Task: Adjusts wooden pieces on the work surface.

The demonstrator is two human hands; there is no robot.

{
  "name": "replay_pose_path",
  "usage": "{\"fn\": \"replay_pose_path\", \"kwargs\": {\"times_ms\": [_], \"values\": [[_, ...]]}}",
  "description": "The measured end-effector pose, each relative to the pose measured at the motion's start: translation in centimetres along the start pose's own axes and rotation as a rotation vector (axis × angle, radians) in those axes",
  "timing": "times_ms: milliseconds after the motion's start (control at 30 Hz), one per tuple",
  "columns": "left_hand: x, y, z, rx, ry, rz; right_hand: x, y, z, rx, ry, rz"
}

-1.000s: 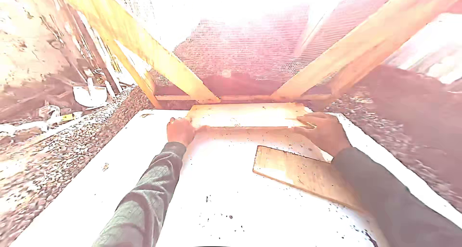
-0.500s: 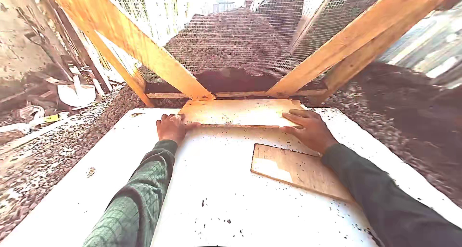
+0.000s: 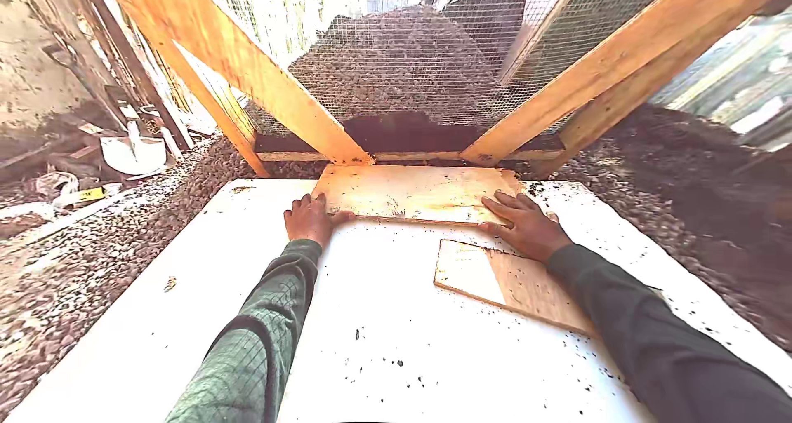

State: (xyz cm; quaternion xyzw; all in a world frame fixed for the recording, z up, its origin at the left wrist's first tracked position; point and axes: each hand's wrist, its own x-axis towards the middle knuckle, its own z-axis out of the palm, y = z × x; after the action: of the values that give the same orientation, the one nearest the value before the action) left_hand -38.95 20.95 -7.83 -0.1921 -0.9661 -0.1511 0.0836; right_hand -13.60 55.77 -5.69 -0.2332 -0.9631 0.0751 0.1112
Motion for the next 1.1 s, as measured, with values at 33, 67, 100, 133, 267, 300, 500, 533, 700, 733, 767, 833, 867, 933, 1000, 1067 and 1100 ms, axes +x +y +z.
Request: {"fn": "replay_pose_path", "kwargs": {"times_ms": [33, 67, 100, 133, 267, 300, 500, 533, 700, 733, 767, 833, 867, 933, 1000, 1067, 1100], "values": [[0.0, 0.1, 0.1, 0.003, 0.000, -0.008, -0.1, -0.1, -0.1, -0.007, -0.013, 0.015], [-0.1, 0.3, 0.2, 0.005, -0.010, -0.020, -0.2, -0.4, -0.3, -0.006, -0.025, 0.032], [-0.1, 0.4, 0.2, -0.009, -0.016, -0.026, -0.4, -0.9, -0.6, -0.004, -0.032, 0.042], [-0.1, 0.5, 0.4, -0.036, -0.012, -0.029, -0.6, -1.4, -0.9, -0.011, -0.039, 0.055], [-0.1, 0.1, 2.0, -0.109, 0.033, -0.043, -2.0, -3.8, -1.9, -0.037, -0.035, 0.092], [-0.1, 0.1, 2.0, -0.122, 0.026, -0.047, -2.2, -4.1, -2.1, -0.056, -0.039, 0.101], [0.0, 0.1, 1.5, -0.114, 0.022, -0.040, -1.7, -4.3, -2.1, -0.177, -0.060, 0.061], [0.0, 0.2, 1.3, -0.095, 0.018, -0.037, -1.5, -4.2, -2.0, -0.197, -0.069, 0.045], [-0.6, 0.7, 0.6, -0.130, 0.014, -0.047, -1.9, -4.8, -2.1, -0.191, -0.077, 0.062], [-1.3, 1.0, -0.9, -0.168, -0.063, -0.052, -2.3, -5.2, -2.2, -0.161, -0.062, 0.063], [-2.2, 1.3, -3.5, -0.198, -0.208, -0.061, -2.8, -5.7, -2.4, -0.121, -0.037, 0.055], [-3.8, 1.0, -4.2, -0.254, -0.073, 0.018, -3.4, -6.2, -2.6, -0.071, -0.014, 0.036], [-4.1, 0.5, -2.9, -0.288, 0.133, 0.068, -3.3, -6.1, -2.5, -0.056, -0.003, 0.036], [-4.5, 0.3, -6.7, -0.334, -0.212, 0.024, -3.2, -6.1, -2.5, -0.085, 0.006, 0.028], [-3.8, -0.3, -6.6, -0.315, -0.291, 0.022, -2.9, -6.1, -2.2, -0.155, -0.009, 0.016], [-2.2, -1.5, -2.1, -0.280, -0.067, 0.088, -2.7, -5.9, -2.0, -0.143, -0.038, 0.035], [-1.8, -1.6, -0.6, -0.260, 0.002, 0.103, -2.5, -5.6, -2.0, -0.133, -0.057, 0.052]]}}
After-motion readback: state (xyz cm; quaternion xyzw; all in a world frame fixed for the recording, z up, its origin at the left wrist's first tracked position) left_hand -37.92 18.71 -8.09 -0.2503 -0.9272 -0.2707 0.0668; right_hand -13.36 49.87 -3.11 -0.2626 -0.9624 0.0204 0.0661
